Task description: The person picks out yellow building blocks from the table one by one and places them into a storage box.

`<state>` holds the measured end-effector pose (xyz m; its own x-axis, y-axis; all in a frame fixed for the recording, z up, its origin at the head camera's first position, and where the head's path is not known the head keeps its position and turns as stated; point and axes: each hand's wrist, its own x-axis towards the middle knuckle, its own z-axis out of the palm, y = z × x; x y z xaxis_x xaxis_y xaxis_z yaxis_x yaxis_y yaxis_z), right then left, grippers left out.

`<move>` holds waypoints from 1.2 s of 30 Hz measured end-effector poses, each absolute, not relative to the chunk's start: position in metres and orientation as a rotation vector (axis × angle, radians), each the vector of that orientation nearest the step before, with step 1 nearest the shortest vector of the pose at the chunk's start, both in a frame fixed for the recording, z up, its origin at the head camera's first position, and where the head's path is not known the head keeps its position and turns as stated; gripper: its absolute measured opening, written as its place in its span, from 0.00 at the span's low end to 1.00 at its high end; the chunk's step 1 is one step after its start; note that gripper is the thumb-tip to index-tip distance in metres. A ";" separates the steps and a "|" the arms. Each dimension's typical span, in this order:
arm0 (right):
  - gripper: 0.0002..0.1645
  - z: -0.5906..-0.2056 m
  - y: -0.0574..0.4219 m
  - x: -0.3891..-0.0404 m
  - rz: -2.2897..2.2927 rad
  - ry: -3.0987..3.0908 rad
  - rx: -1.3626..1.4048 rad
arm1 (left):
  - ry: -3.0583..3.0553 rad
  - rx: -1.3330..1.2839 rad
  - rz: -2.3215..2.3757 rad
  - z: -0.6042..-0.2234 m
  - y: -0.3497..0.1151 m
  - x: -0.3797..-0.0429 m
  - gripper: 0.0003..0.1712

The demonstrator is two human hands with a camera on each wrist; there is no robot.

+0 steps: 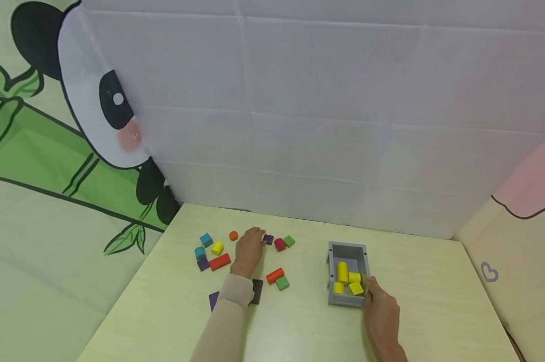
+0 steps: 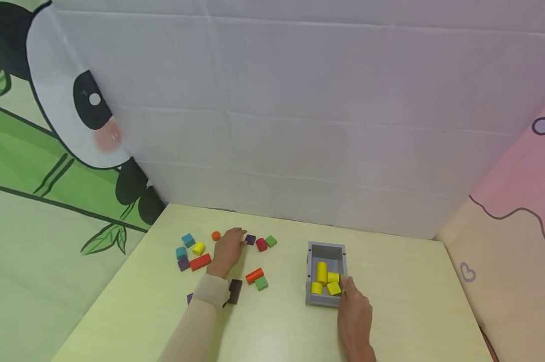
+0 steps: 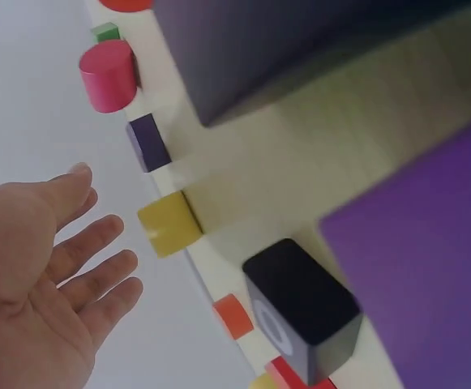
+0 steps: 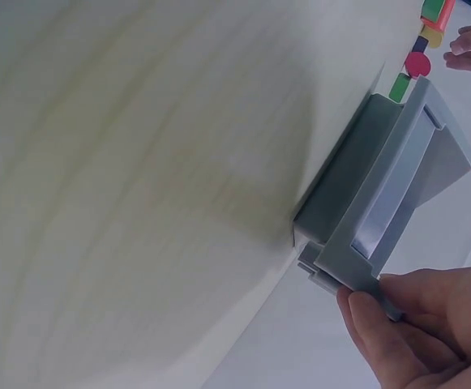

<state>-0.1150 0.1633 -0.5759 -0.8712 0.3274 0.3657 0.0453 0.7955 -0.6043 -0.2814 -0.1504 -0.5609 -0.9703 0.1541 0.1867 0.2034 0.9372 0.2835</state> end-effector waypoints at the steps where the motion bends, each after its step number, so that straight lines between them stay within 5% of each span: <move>1: 0.16 -0.576 0.163 -0.115 0.836 -2.525 -0.282 | -2.938 -0.268 -0.454 -0.562 -0.152 -0.282 0.18; 17: 0.15 -0.572 0.162 -0.114 0.853 -2.561 -0.335 | -3.033 -0.229 -0.488 -0.566 -0.161 -0.290 0.22; 36: 0.16 -0.575 0.164 -0.114 0.838 -2.542 -0.301 | -2.965 -0.299 -0.623 -0.569 -0.165 -0.288 0.13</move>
<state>-0.1142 0.1636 -0.5751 -0.8774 0.3355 0.3431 0.0657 0.7923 -0.6066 -0.2885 -0.1646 -0.5691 -0.9760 0.1713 0.1346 0.2110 0.8972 0.3880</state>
